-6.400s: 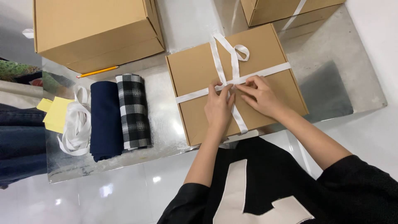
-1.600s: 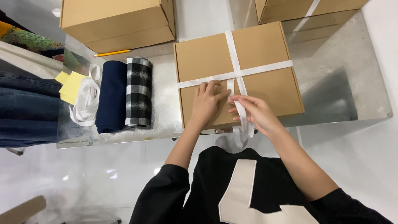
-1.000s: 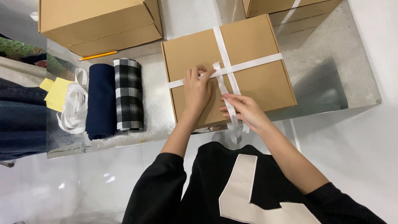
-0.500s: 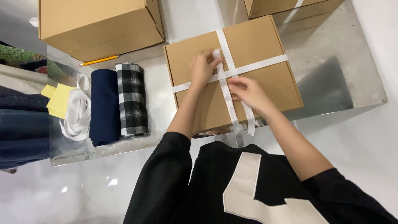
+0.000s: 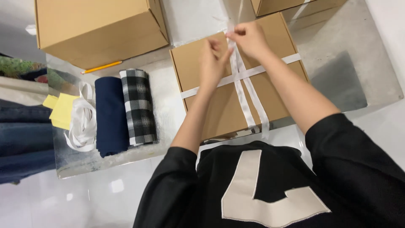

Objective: The person wraps a folded brown garment in a clear plastic bag, places it into a cardboard box, and closes the box. They then tie a white ribbon around the box, forming a bow on top.

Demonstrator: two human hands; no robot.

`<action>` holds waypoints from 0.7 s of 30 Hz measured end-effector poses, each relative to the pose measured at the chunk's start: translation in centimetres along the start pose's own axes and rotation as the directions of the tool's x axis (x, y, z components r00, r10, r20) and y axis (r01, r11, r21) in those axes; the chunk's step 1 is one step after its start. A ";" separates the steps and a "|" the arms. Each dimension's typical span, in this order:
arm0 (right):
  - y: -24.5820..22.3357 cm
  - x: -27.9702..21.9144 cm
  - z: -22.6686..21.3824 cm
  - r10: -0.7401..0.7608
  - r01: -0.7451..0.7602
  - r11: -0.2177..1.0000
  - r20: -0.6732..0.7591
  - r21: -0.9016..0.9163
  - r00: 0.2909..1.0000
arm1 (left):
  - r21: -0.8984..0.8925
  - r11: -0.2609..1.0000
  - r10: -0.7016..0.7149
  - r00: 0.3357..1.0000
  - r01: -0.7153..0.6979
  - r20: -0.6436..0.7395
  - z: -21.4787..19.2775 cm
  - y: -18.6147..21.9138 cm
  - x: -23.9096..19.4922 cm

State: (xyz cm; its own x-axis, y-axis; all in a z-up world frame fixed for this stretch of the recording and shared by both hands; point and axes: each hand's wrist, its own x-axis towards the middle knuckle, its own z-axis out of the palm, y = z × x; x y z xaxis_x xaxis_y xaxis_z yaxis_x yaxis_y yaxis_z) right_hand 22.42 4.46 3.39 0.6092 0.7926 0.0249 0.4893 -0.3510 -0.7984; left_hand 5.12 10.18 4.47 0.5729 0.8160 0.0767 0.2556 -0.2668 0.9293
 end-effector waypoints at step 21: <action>2.6 3.1 0.5 0.053 -0.106 0.970 0.235 0.221 0.970 | 0.690 0.724 0.227 0.938 0.018 -0.262 11.7 -4.6 -11.7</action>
